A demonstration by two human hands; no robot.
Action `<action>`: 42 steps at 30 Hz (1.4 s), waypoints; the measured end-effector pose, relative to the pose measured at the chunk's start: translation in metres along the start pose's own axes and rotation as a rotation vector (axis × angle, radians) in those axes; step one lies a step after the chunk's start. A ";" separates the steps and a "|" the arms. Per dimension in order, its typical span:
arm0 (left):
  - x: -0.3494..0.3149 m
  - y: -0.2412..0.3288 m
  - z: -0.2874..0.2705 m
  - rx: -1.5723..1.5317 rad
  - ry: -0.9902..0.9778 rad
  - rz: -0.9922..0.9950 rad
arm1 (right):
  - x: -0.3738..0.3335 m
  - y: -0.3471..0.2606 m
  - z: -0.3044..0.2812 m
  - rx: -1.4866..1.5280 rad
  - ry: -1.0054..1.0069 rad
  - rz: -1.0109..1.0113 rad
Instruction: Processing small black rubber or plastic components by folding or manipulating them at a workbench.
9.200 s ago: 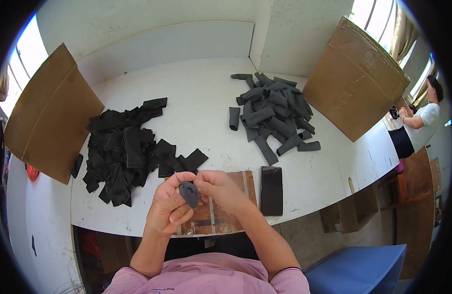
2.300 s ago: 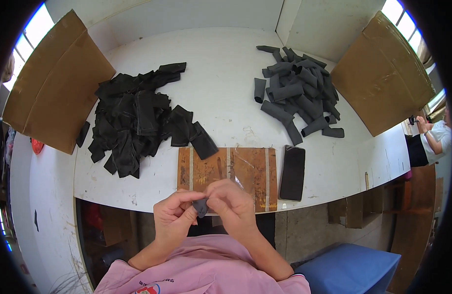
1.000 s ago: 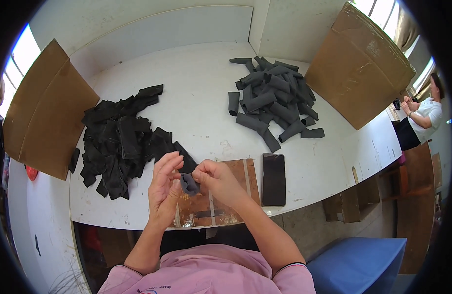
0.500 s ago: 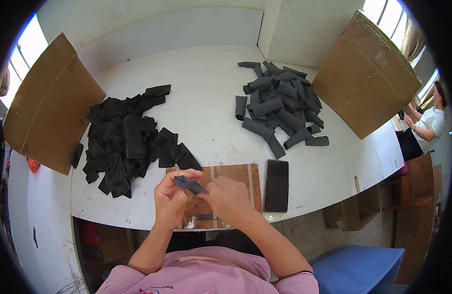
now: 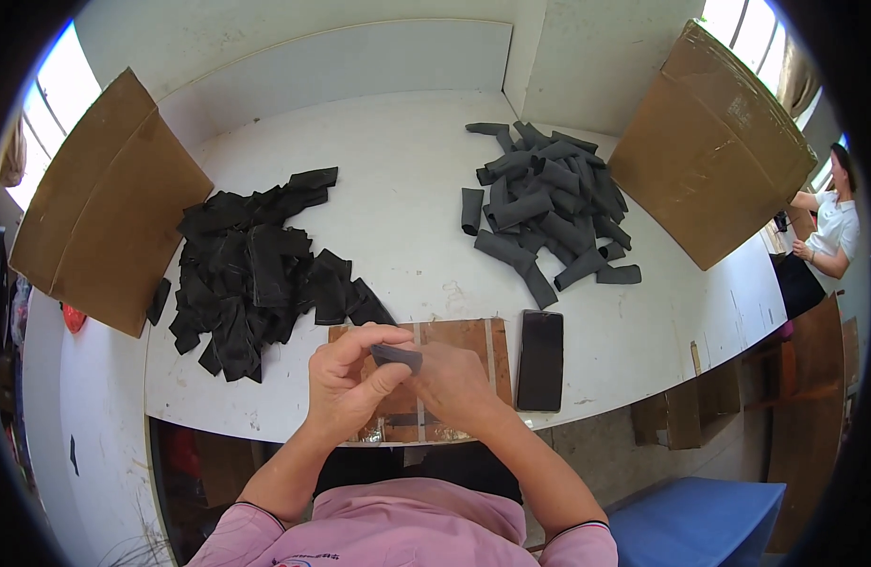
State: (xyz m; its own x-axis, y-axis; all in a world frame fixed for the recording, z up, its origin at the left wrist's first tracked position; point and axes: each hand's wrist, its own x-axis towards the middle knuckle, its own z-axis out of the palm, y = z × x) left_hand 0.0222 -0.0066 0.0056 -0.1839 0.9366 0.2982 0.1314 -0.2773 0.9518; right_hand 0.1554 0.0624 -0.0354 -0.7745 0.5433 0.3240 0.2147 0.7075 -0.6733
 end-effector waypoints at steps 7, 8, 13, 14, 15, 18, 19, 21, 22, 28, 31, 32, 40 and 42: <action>-0.005 -0.005 -0.010 -0.584 0.111 0.094 | 0.014 -0.028 -0.028 -0.123 -0.007 -0.068; -0.007 -0.007 -0.015 -0.672 0.162 0.035 | 0.012 -0.023 -0.019 -0.121 -0.008 -0.064; -0.006 -0.011 -0.011 -0.574 0.259 0.005 | 0.010 -0.015 -0.002 -0.052 0.030 -0.008; -0.003 -0.016 -0.013 -0.529 0.257 0.056 | 0.013 -0.017 -0.008 -0.046 0.028 -0.005; 0.001 -0.021 -0.015 -0.524 0.264 0.051 | 0.018 -0.020 -0.018 0.017 0.019 -0.050; 0.006 -0.053 -0.022 -0.061 0.455 -0.211 | 0.040 -0.029 -0.057 0.716 0.194 0.155; 0.006 -0.073 -0.024 0.112 0.434 -0.225 | 0.061 -0.020 -0.072 1.040 0.317 0.156; 0.011 -0.100 -0.025 0.550 0.245 -0.070 | 0.070 -0.006 -0.070 0.866 0.509 0.287; 0.010 -0.111 -0.022 0.706 0.233 -0.040 | 0.057 0.001 -0.060 0.739 0.434 0.391; 0.010 -0.136 -0.025 1.125 -0.032 -0.076 | -0.029 -0.006 -0.002 0.712 0.189 0.599; -0.006 -0.124 -0.032 0.871 0.241 0.116 | -0.050 -0.022 0.012 0.664 0.057 0.597; -0.012 -0.110 -0.036 0.839 0.230 0.166 | -0.053 -0.025 0.016 0.615 -0.050 0.573; -0.071 -0.014 -0.050 0.588 -0.212 0.245 | -0.035 -0.043 0.057 1.793 -0.006 0.946; -0.085 -0.018 -0.044 0.440 0.027 0.149 | -0.026 -0.044 0.065 1.797 0.071 0.942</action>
State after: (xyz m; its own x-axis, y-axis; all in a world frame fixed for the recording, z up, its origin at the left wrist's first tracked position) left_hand -0.0073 -0.0901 -0.0339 -0.1559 0.8860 0.4367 0.5580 -0.2858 0.7791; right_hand 0.1275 -0.0128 -0.0577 -0.7677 0.4458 -0.4603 -0.2932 -0.8831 -0.3662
